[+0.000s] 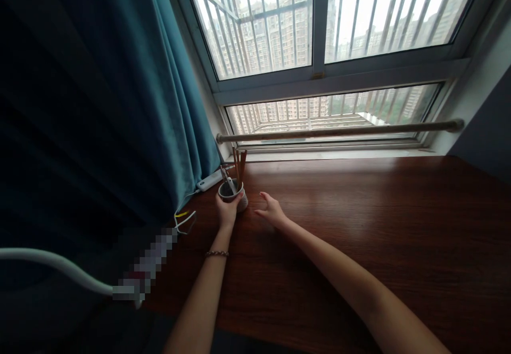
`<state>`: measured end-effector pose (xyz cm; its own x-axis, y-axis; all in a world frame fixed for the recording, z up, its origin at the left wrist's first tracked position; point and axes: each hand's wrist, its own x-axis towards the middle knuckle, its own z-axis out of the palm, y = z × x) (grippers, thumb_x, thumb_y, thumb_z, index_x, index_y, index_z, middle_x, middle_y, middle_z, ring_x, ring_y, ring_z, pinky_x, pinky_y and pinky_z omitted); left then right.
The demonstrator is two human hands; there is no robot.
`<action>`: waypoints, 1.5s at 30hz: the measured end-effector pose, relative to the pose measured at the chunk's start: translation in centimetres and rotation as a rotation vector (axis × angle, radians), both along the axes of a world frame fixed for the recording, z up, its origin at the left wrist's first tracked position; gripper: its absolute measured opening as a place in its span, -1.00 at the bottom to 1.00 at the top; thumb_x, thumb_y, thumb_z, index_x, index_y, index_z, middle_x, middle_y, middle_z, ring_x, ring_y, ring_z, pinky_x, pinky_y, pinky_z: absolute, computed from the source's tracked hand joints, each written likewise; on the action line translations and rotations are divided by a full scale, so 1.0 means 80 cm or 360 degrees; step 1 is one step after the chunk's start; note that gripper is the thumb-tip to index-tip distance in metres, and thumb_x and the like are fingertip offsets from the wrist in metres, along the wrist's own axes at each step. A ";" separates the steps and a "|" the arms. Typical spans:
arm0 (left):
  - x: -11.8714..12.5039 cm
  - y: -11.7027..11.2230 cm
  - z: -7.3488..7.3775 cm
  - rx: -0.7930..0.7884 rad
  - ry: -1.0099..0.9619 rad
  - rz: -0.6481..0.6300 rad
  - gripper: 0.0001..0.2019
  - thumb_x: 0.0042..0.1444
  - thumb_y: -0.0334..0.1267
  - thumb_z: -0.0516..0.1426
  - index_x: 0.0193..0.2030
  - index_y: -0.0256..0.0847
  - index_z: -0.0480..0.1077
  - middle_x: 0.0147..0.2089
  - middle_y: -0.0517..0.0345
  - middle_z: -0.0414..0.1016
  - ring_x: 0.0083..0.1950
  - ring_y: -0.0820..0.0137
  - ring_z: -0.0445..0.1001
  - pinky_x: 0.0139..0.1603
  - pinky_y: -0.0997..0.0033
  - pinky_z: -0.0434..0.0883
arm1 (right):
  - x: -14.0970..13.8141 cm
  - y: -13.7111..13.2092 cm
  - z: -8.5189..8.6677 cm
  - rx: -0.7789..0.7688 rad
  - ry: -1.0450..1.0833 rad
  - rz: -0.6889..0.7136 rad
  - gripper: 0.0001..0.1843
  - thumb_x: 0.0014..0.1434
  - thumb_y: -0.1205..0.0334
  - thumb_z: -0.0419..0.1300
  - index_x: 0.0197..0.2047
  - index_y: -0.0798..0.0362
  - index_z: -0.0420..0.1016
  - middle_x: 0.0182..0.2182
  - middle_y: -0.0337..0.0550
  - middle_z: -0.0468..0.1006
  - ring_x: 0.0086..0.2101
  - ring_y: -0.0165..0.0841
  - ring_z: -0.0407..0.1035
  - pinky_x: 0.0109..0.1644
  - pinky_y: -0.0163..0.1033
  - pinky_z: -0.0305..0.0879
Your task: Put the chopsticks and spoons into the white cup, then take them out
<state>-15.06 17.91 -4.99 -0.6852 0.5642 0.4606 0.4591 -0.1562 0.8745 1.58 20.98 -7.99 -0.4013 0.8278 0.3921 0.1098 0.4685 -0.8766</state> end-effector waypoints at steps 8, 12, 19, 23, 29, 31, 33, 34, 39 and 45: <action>-0.010 0.007 -0.009 -0.0015 0.0029 -0.0035 -0.69 0.15 -0.24 0.09 0.01 -0.31 0.28 0.00 0.00 0.35 -0.01 0.29 0.37 -0.01 0.10 0.35 | 0.069 -0.012 -0.005 -0.0021 -0.0051 -0.0051 -0.46 -0.10 0.28 0.28 -0.01 0.12 0.30 -0.05 0.05 0.42 -0.04 -0.20 0.34 0.04 -0.06 0.26; -0.013 0.008 -0.011 -0.0028 0.0027 -0.0056 -0.69 0.15 -0.25 0.09 0.01 -0.31 0.28 -0.01 0.00 0.36 -0.02 0.29 0.38 -0.01 0.10 0.35 | 0.121 -0.032 0.003 -0.0012 -0.0105 -0.0046 -0.48 -0.08 0.27 0.26 -0.01 0.10 0.30 -0.04 0.05 0.42 -0.04 -0.20 0.34 0.03 -0.06 0.28; -0.019 0.013 -0.016 -0.0077 0.0032 -0.0035 -0.69 0.15 -0.24 0.09 0.01 -0.31 0.27 -0.02 0.00 0.36 -0.03 0.30 0.39 -0.02 0.11 0.35 | 0.266 -0.073 0.019 -0.0046 -0.0238 -0.0167 -0.49 0.00 0.21 0.21 0.04 0.08 0.26 -0.01 0.00 0.40 0.00 -0.22 0.31 0.09 -0.03 0.24; -0.019 0.018 -0.019 -0.0112 0.0081 -0.0008 -0.69 0.15 -0.23 0.08 0.01 -0.31 0.28 -0.03 0.00 0.36 -0.04 0.30 0.39 -0.02 0.11 0.36 | 0.345 -0.092 0.003 -0.0126 -0.0287 -0.0327 -0.52 0.05 0.14 0.18 0.04 0.09 0.25 0.01 0.02 0.38 0.01 -0.21 0.30 0.13 0.02 0.21; -0.015 0.013 -0.014 -0.0110 0.0275 0.0034 -0.58 0.15 -0.20 0.08 0.12 -0.27 0.17 0.08 -0.05 0.28 0.03 0.24 0.35 0.01 0.06 0.33 | 0.398 -0.100 -0.007 -0.0265 -0.0132 -0.0624 -0.48 0.01 0.06 0.21 0.03 0.04 0.25 0.00 -0.03 0.39 0.00 -0.21 0.31 0.17 0.00 0.18; -0.013 0.011 -0.002 -0.0072 0.0373 0.0092 -0.45 0.12 -0.18 0.10 0.21 -0.22 0.04 0.21 -0.10 0.12 0.16 0.14 0.22 0.10 -0.03 0.22 | 0.403 -0.100 0.001 -0.0217 -0.0153 -0.0694 -0.47 0.00 0.04 0.22 0.04 0.00 0.26 0.00 -0.08 0.40 0.00 -0.23 0.30 0.17 -0.01 0.18; -0.012 0.015 0.018 -0.0052 0.0479 0.0144 -0.24 0.01 -0.13 0.18 0.27 -0.23 -0.11 0.28 -0.16 -0.03 0.26 0.05 0.05 0.19 -0.09 0.06 | 0.404 -0.101 0.009 -0.0183 -0.0165 -0.0736 -0.46 -0.01 0.03 0.22 0.04 -0.02 0.26 -0.01 -0.10 0.40 -0.01 -0.23 0.31 0.16 -0.02 0.19; -0.011 0.020 0.030 -0.0058 0.0532 0.0157 -0.12 -0.08 -0.10 0.24 0.28 -0.26 -0.16 0.29 -0.21 -0.06 0.28 0.02 -0.02 0.22 -0.09 -0.01 | 0.404 -0.101 0.011 -0.0180 -0.0172 -0.0749 -0.46 -0.01 0.02 0.22 0.04 -0.02 0.26 -0.01 -0.11 0.41 -0.01 -0.23 0.31 0.16 -0.03 0.20; -0.001 0.066 0.083 -0.0150 0.0753 0.0082 0.03 -0.30 -0.08 0.34 0.25 -0.35 -0.11 0.25 -0.25 0.05 0.31 -0.02 -0.09 0.26 -0.12 -0.25 | 0.401 -0.103 0.006 -0.0202 -0.0251 -0.0717 -0.46 0.00 0.02 0.21 0.03 0.00 0.25 -0.03 -0.10 0.42 -0.03 -0.24 0.33 0.15 -0.06 0.22; 0.010 0.113 0.102 -0.0258 0.0742 -0.0090 -0.63 0.16 -0.18 0.06 0.08 -0.29 0.21 -0.04 0.00 0.36 -0.07 0.30 0.40 -0.03 0.11 0.34 | 0.401 -0.100 -0.006 -0.0220 -0.0244 -0.0732 -0.48 0.00 0.06 0.20 0.02 0.04 0.26 -0.06 -0.06 0.44 -0.06 -0.22 0.35 0.12 -0.04 0.24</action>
